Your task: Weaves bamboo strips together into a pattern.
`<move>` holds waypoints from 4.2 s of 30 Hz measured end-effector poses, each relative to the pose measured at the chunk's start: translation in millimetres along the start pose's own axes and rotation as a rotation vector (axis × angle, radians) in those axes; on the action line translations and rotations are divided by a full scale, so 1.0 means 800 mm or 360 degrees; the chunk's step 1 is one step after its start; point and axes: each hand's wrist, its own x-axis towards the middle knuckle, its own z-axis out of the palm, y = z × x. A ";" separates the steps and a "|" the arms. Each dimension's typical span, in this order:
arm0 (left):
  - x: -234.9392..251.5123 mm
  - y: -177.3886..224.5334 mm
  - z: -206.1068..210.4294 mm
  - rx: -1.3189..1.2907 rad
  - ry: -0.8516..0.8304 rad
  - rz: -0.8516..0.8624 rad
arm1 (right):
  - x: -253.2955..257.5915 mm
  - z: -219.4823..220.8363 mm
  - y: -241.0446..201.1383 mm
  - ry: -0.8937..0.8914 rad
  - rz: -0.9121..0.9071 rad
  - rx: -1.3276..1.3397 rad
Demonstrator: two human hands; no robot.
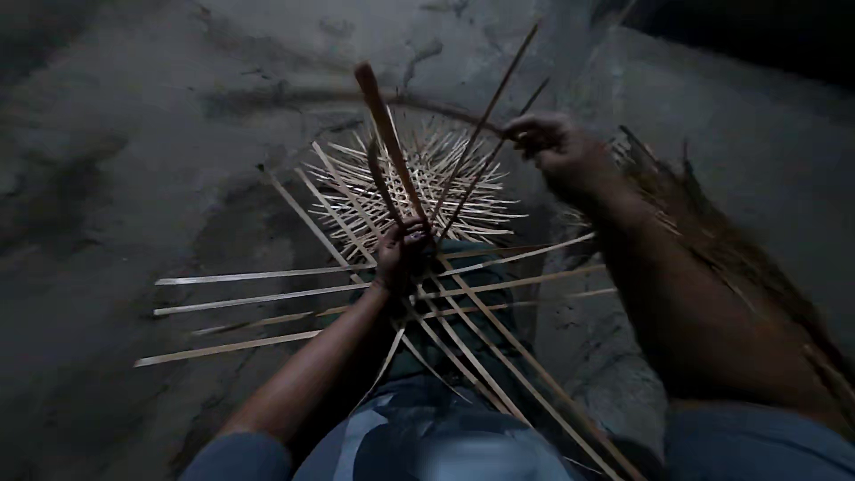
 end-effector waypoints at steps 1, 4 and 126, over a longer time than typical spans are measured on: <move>-0.001 0.002 0.000 0.0038 -0.0001 -0.0005 | 0.009 0.036 0.002 -0.0106 -0.0036 -0.0048; 0.000 0.006 0.004 -0.0002 0.0011 -0.0022 | 0.009 0.128 0.016 -0.0363 -0.0153 0.0041; 0.035 0.040 0.091 0.2529 -0.0918 -0.0528 | -0.308 -0.204 0.218 0.1112 0.1332 0.0462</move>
